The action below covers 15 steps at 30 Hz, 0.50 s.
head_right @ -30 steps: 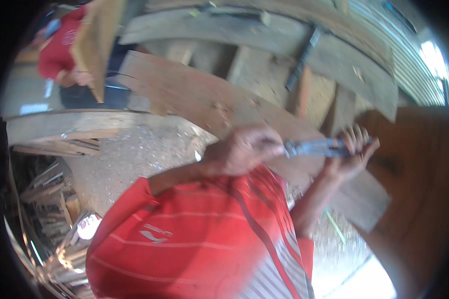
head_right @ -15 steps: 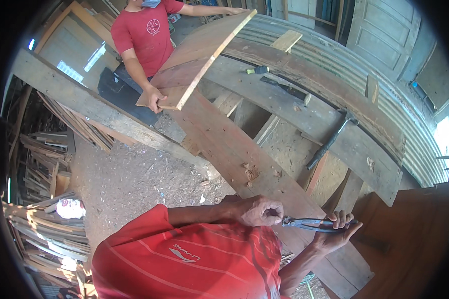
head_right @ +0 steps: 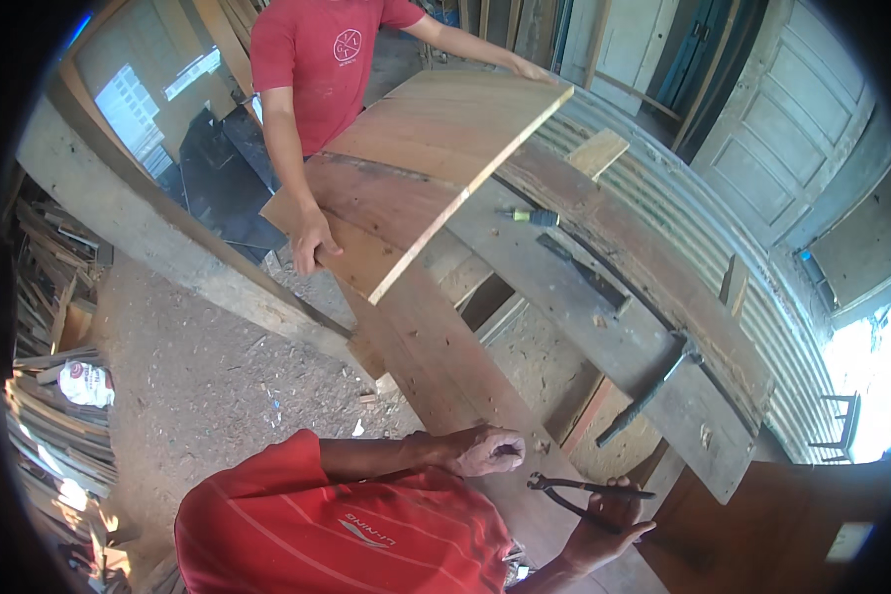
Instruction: The person uses a hammer and a chisel to prepare a wooden board, then uses pliers to remove a nail, before positioning another wooden board on top of the structure.
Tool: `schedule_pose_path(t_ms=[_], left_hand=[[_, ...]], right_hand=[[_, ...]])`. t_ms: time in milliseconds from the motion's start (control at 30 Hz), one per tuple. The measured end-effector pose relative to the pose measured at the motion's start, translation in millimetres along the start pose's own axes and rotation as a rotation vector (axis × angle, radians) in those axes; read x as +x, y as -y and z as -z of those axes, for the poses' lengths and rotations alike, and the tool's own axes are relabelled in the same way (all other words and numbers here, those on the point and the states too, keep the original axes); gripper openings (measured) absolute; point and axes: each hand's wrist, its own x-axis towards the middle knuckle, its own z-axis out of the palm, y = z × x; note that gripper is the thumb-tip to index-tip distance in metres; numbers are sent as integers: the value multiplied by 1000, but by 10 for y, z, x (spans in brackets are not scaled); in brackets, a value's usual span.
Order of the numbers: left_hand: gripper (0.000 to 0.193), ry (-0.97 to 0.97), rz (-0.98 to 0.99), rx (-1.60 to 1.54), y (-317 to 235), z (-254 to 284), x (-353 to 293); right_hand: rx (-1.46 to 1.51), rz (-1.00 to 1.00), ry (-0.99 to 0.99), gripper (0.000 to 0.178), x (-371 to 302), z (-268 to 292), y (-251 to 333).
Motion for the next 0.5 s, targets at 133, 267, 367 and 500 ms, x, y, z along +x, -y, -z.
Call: schedule_pose_path(t_ms=[133,267,367,500], left_hand=[[11,-384,-141,322,536,482,28],[7,-466,-210,493,830,875,-32],[8,-468,-333,530,764,906,14],[12,-388,-263,413,717,981,-46]], right_hand=[[-272,20,-40,73,-45,-247,-216],[-664,114,68,75,-96,-509,-478],[-828,165,54,74,-141,-718,-689],[-977,216,54,67,-191,-1094,-915]])
